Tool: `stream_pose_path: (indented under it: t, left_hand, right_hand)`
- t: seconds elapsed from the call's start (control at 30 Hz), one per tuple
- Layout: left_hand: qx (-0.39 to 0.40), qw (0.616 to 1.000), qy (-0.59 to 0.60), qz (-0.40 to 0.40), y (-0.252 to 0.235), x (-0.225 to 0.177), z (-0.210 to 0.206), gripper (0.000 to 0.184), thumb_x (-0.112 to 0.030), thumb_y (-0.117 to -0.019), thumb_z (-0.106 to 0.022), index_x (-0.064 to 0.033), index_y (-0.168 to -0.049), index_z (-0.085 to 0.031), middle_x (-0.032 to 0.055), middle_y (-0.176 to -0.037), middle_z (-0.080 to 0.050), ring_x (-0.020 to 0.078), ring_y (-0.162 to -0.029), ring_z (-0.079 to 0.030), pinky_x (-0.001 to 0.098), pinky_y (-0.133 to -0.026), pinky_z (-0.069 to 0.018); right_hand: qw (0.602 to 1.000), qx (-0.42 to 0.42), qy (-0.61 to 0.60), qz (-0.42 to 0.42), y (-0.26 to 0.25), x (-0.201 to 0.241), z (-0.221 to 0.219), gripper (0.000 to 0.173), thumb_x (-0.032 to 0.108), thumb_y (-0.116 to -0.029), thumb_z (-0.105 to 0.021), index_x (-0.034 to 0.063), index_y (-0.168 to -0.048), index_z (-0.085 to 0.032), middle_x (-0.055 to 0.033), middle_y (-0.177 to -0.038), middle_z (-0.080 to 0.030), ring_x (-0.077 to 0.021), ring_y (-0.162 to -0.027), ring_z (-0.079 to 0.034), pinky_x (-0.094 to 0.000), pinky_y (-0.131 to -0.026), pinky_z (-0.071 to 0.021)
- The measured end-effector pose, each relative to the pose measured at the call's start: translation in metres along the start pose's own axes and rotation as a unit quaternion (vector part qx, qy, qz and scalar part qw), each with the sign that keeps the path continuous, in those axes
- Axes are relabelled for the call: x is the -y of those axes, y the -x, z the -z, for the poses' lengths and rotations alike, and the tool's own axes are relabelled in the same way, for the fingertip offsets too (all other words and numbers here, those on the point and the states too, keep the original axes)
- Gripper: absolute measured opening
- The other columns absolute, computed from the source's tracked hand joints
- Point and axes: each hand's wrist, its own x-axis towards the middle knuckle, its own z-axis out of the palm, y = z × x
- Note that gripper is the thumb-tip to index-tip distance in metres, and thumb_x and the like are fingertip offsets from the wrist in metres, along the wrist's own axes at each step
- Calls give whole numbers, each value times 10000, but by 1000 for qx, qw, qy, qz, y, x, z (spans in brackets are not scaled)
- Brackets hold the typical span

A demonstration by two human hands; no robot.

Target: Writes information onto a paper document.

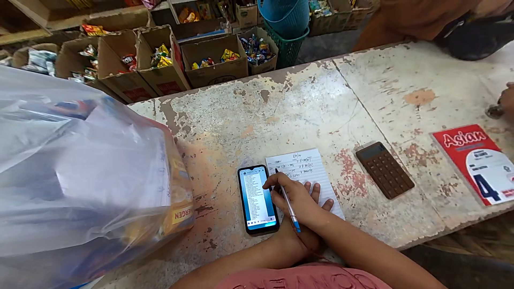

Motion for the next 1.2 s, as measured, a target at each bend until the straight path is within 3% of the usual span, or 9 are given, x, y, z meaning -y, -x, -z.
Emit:
stream_pose_path:
  t: [0.63, 0.8, 0.87, 0.93, 1.0, 1.07, 1.1, 1.17, 1.2]
  left_hand:
    - [-2, 1000, -17, -9, 1, 1, 0, 495, -175, -1037, -472, -164, -1531, -490, 248, -1609, -353, 461, -1523, -253, 548, -1241, -198]
    - [-16, 999, -30, -18, 2, 0, -2, 519, -239, -1018, -495, -168, -1533, -488, 297, -1585, -362, 490, -1504, -279, 590, -1216, -214]
    - [-31, 999, -28, -16, 1, 0, -7, 509, -248, -1016, -505, -168, -1519, -508, 289, -1578, -380, 486, -1501, -288, 582, -1225, -207]
    - [-15, 999, -34, -21, 3, 1, -2, 553, -266, -1012, -509, -159, -1552, -455, 298, -1595, -342, 484, -1512, -263, 584, -1224, -212]
    - [-63, 997, -22, -33, 7, 5, -7, 531, -242, -1010, -482, -140, -1531, -485, 290, -1563, -404, 480, -1476, -346, 594, -1159, -324]
    - [-111, 993, 31, -36, 11, 8, -12, 496, -309, -1014, -472, -116, -1461, -566, 234, -1494, -525, 432, -1432, -439, 632, -1127, -348]
    - [-103, 992, 60, -34, 13, 8, -8, 501, -378, -1012, -491, -92, -1405, -614, 215, -1442, -580, 422, -1418, -460, 682, -1167, -256]
    - [-37, 998, 43, -34, 14, 6, 8, 667, -598, -993, -465, -100, -1414, -607, 235, -1523, -492, 470, -1480, -343, 721, -1181, -165]
    - [-39, 998, 19, -38, 13, 5, 9, 753, -681, -962, -441, -126, -1453, -576, 251, -1561, -435, 498, -1486, -313, 729, -1166, -193]
  right_hand:
    - [1000, 1, -3, 4, 1, 0, 0, 265, 97, -953, -520, 41, -1169, -663, -37, -1026, -692, -24, -808, -600, -177, -739, -488]
    - [1000, -13, -14, 24, 1, -3, 0, 253, 80, -951, -520, 35, -1152, -666, -32, -996, -686, -11, -794, -587, -162, -730, -478]
    - [999, -16, -25, 32, 1, -4, -1, 246, 70, -944, -522, 29, -1139, -666, -33, -987, -687, -11, -811, -595, -160, -740, -480]
    - [997, -26, -48, 50, 2, -4, -3, 232, 73, -967, -518, 8, -1138, -660, -48, -1003, -700, -17, -859, -627, -163, -785, -504]
    - [994, -50, -76, 57, 5, -1, -2, 249, 154, -1057, -505, -22, -1167, -642, -66, -1017, -713, -39, -908, -659, -197, -844, -530]
    - [991, -87, -94, 34, 8, 5, 8, 388, 274, -1102, -417, -30, -1205, -636, -52, -1033, -729, -54, -933, -665, -247, -876, -533]
    - [990, -98, -102, 15, 9, 8, 19, 463, 318, -1111, -356, -34, -1216, -638, -48, -1048, -727, -61, -954, -660, -268, -894, -530]
    - [985, -133, -105, -25, 8, 3, 44, 519, 316, -1114, -289, -28, -1148, -676, -27, -978, -708, -52, -896, -637, -266, -852, -528]
    - [982, -155, -103, -40, 7, -4, 56, 500, 299, -1117, -296, 2, -1063, -695, 5, -888, -685, -34, -807, -615, -240, -774, -524]
